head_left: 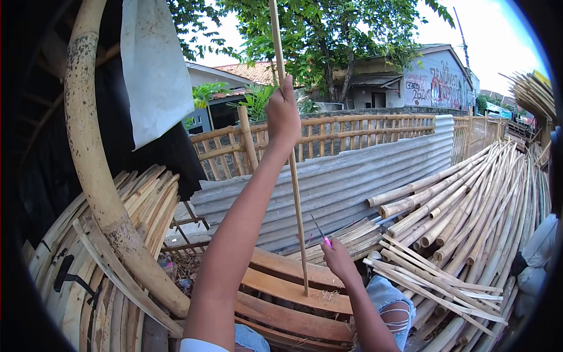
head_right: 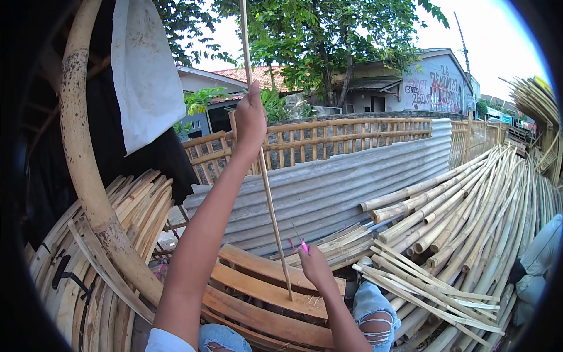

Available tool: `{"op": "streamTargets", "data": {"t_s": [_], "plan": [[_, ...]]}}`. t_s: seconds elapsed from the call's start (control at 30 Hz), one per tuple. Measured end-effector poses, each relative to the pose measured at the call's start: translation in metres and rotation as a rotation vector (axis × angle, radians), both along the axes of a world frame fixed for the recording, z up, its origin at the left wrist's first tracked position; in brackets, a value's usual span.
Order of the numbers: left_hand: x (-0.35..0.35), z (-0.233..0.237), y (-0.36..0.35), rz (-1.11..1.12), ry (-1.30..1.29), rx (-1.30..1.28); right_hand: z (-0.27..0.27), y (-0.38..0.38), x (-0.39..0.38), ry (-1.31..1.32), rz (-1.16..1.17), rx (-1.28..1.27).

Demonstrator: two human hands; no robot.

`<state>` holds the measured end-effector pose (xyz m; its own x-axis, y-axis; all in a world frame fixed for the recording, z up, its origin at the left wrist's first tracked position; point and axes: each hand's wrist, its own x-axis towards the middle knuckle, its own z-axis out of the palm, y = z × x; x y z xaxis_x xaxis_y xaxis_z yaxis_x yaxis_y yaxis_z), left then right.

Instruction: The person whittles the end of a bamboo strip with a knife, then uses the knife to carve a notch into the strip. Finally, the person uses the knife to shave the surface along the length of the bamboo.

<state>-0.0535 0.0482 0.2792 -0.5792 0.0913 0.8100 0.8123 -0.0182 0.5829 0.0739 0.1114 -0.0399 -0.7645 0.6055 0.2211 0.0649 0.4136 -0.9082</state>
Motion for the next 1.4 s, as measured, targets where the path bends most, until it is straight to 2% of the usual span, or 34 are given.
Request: {"op": "streamTargets", "data": {"t_s": [0.03,0.07,0.13,0.2,0.23,0.27,0.33,0.37,0.4,0.43,0.53,0.57,0.63,0.77,0.87,0.93,0.97,1.0,1.07,1.1,1.17,1.2,1.27,1.33,1.4], "plan": [[0.005,0.0,0.0,-0.011,0.006,0.01,0.027,-0.008,0.013,-0.01,-0.037,0.147],[0.009,0.0,-0.002,-0.013,0.002,0.005,0.045,-0.01,0.02,-0.014,-0.039,0.142],[0.017,-0.001,-0.009,-0.091,0.007,-0.018,0.076,-0.013,0.031,0.023,0.029,0.3],[0.028,-0.003,-0.016,-0.131,-0.011,0.0,0.123,-0.029,0.05,0.037,0.065,0.207],[0.032,-0.004,-0.02,-0.232,-0.017,0.014,0.144,-0.037,0.057,0.06,0.096,0.119],[0.036,-0.004,-0.024,-0.334,-0.023,0.028,0.16,-0.043,0.063,0.056,0.101,0.114],[0.04,-0.007,-0.025,-0.32,-0.008,0.06,0.183,-0.052,0.066,0.169,0.092,0.227],[0.034,-0.008,-0.021,-0.226,0.059,0.095,0.188,-0.053,0.059,0.169,0.097,0.226],[0.035,-0.008,-0.021,-0.132,0.125,0.13,0.191,-0.053,0.051,0.294,0.078,0.284],[0.035,-0.009,-0.02,-0.129,0.126,0.13,0.194,-0.054,0.046,0.419,0.058,0.342],[0.042,-0.01,-0.016,-0.046,0.149,0.143,0.201,-0.059,0.039,0.488,0.098,0.285],[0.044,-0.009,-0.015,-0.05,0.135,0.125,0.201,-0.061,0.04,0.487,0.101,0.285],[0.042,-0.009,-0.013,-0.061,0.118,0.098,0.197,-0.067,0.045,0.259,0.097,0.168],[0.03,-0.009,-0.013,-0.039,0.121,0.117,0.158,-0.054,0.03,0.312,0.109,0.317],[0.02,-0.008,-0.006,-0.036,0.101,0.109,0.179,-0.047,0.025,0.263,0.155,0.297],[0.017,-0.009,-0.001,-0.083,0.108,0.116,0.202,-0.055,0.031,0.354,0.063,0.351],[0.015,-0.008,0.002,-0.087,0.106,0.112,0.204,-0.06,0.035,0.277,0.072,0.263],[0.011,-0.008,0.003,-0.139,0.114,0.149,0.19,-0.059,0.032,0.272,0.069,0.258],[0.003,-0.013,0.001,-0.194,0.109,0.18,0.134,-0.056,0.021,0.047,0.124,0.335],[-0.003,-0.012,-0.003,-0.265,0.081,0.187,0.109,-0.051,0.017,0.045,0.121,0.336],[0.0,-0.009,-0.009,-0.412,-0.017,0.199,0.076,-0.038,0.012,0.039,0.257,0.324],[-0.001,-0.009,-0.011,-0.42,-0.01,0.197,0.086,-0.038,0.013,0.046,0.249,0.324],[-0.002,-0.008,-0.013,-0.652,-0.087,0.164,0.129,-0.044,0.022,0.189,0.197,0.251],[0.002,-0.009,-0.008,-0.662,-0.064,0.177,0.183,-0.051,0.036,0.267,0.195,0.173],[0.004,-0.008,-0.007,-0.745,-0.079,0.177,0.224,-0.056,0.047,0.251,0.171,0.229]]}}
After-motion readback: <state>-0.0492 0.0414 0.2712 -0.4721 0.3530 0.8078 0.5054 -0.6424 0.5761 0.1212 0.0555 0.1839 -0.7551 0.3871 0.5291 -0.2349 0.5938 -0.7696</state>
